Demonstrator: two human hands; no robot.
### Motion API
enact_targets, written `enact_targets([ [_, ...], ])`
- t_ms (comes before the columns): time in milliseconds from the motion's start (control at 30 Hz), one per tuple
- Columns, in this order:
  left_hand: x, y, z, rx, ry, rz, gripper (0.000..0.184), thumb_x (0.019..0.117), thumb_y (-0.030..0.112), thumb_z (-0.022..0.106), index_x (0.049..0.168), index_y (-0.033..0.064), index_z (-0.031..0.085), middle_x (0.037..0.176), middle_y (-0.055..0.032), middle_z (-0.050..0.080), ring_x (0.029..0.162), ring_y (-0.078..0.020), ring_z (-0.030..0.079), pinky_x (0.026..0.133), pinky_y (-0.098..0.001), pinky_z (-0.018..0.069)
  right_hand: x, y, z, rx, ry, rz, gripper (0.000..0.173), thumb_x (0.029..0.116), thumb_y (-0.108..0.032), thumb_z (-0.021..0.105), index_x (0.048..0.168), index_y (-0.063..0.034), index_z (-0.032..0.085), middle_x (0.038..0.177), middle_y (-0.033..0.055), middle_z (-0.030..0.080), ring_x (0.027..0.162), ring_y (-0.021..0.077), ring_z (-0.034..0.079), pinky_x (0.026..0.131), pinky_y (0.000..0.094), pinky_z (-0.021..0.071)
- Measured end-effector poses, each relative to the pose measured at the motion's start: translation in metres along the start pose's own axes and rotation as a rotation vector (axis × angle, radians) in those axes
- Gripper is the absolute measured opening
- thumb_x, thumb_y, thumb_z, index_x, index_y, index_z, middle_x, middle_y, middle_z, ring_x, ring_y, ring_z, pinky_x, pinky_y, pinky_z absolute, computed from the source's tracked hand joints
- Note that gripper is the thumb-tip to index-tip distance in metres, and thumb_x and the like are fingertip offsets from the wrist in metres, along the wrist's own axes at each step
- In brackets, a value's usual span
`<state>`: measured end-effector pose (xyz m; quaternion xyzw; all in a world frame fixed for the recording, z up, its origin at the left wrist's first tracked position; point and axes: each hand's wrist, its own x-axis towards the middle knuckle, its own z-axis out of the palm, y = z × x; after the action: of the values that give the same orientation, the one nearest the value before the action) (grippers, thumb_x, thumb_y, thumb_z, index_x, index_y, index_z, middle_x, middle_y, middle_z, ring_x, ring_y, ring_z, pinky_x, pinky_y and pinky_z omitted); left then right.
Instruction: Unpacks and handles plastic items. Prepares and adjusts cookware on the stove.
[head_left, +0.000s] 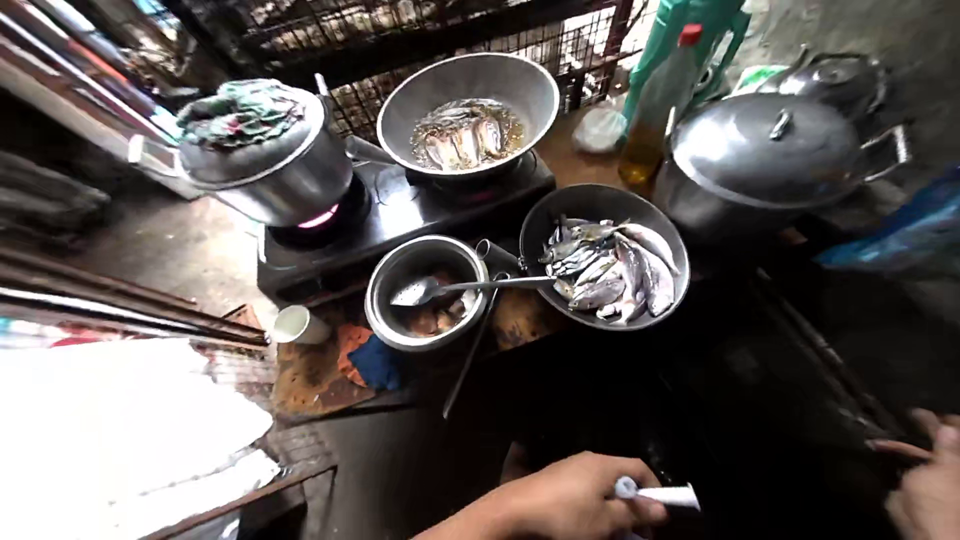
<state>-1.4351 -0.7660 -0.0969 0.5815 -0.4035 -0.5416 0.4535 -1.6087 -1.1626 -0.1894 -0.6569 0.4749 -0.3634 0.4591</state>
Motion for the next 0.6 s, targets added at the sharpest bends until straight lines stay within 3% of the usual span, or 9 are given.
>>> enact_targets([
  [67, -0.012, 0.002, 0.023, -0.049, 0.112, -0.023, 0.032, 0.1088, 0.029, 0.048, 0.117, 0.0023, 0.065, 0.089, -0.0104, 0.068, 0.076, -0.0168, 0.063, 0.073, -0.0374, 0.0542, -0.012, 0.007, 0.011, 0.115, -0.066, 0.018, 0.034, 0.1114, -0.018, 0.039, 0.134, 0.005, 0.049, 0.105, 0.0012, 0.072, 0.063, 0.0048, 0.067, 0.06, 0.0237, 0.0596],
  [133, -0.023, 0.004, 0.043, -0.09, 0.211, -0.056, 0.033, 0.1087, 0.032, 0.047, 0.113, 0.0044, 0.066, 0.085, -0.006, 0.065, 0.071, -0.0123, 0.058, 0.067, -0.0319, 0.0501, -0.03, 0.007, 0.025, 0.165, -0.118, 0.095, 0.028, 0.111, -0.018, 0.04, 0.124, 0.0027, 0.054, 0.088, -0.0033, 0.072, 0.059, 0.0065, 0.067, 0.059, 0.0251, 0.0611],
  [200, -0.035, 0.0, 0.063, -0.135, 0.313, -0.105, 0.033, 0.108, 0.035, 0.047, 0.111, 0.0073, 0.066, 0.082, -0.0022, 0.063, 0.066, -0.0085, 0.056, 0.06, -0.0273, 0.0482, -0.052, 0.008, 0.036, 0.185, -0.171, 0.227, 0.026, 0.1101, -0.022, 0.046, 0.118, -0.0008, 0.059, 0.073, -0.0066, 0.065, 0.054, 0.0064, 0.064, 0.057, 0.0256, 0.0605],
  [300, -0.049, -0.008, 0.093, -0.184, 0.44, -0.149, 0.032, 0.1076, 0.035, 0.048, 0.11, 0.0093, 0.066, 0.083, 0.0017, 0.063, 0.068, -0.0051, 0.058, 0.063, -0.0238, 0.0496, -0.086, 0.019, 0.047, 0.168, -0.415, 0.41, 0.023, 0.1089, -0.027, 0.05, 0.106, -0.0061, 0.059, 0.058, -0.0104, 0.049, 0.046, 0.0032, 0.051, 0.051, 0.0236, 0.0545],
  [400, -0.062, -0.014, 0.117, -0.23, 0.535, -0.178, 0.029, 0.1073, 0.035, 0.049, 0.109, 0.0112, 0.066, 0.082, 0.0029, 0.064, 0.068, -0.0047, 0.059, 0.062, -0.0228, 0.0508, -0.128, 0.031, 0.053, 0.033, -0.781, 0.504, 0.03, 0.1078, -0.032, 0.052, 0.103, -0.0037, 0.061, 0.056, -0.0073, 0.044, 0.041, 0.004, 0.04, 0.043, 0.0239, 0.0451],
  [467, -0.073, -0.018, 0.133, -0.248, 0.602, -0.183, 0.029, 0.107, 0.036, 0.05, 0.108, 0.0129, 0.066, 0.082, 0.004, 0.064, 0.07, -0.0046, 0.06, 0.064, -0.0231, 0.0512, -0.16, 0.029, 0.056, -0.128, -1.068, 0.442, 0.037, 0.1067, -0.037, 0.053, 0.108, -0.0013, 0.064, 0.064, 0.0001, 0.051, 0.046, 0.0091, 0.044, 0.046, 0.0295, 0.0452],
  [533, -0.082, -0.021, 0.148, -0.259, 0.683, -0.187, 0.029, 0.1066, 0.038, 0.05, 0.107, 0.0143, 0.067, 0.082, 0.0042, 0.064, 0.068, -0.005, 0.059, 0.061, -0.0229, 0.0503, -0.185, 0.019, 0.058, -0.293, -1.313, 0.24, 0.041, 0.1024, -0.041, 0.059, 0.112, -0.0018, 0.069, 0.083, 0.0079, 0.066, 0.065, 0.0161, 0.06, 0.064, 0.0395, 0.0544],
  [600, -0.094, -0.026, 0.159, -0.276, 0.774, -0.188, 0.03, 0.1066, 0.038, 0.05, 0.108, 0.0128, 0.067, 0.088, 0.0008, 0.069, 0.069, -0.0076, 0.062, 0.06, -0.0242, 0.0526, -0.206, 0.007, 0.062, -0.321, -1.448, -0.062, 0.039, 0.0976, -0.04, 0.066, 0.115, -0.005, 0.071, 0.105, 0.0095, 0.072, 0.095, 0.0179, 0.069, 0.089, 0.0414, 0.0576],
])
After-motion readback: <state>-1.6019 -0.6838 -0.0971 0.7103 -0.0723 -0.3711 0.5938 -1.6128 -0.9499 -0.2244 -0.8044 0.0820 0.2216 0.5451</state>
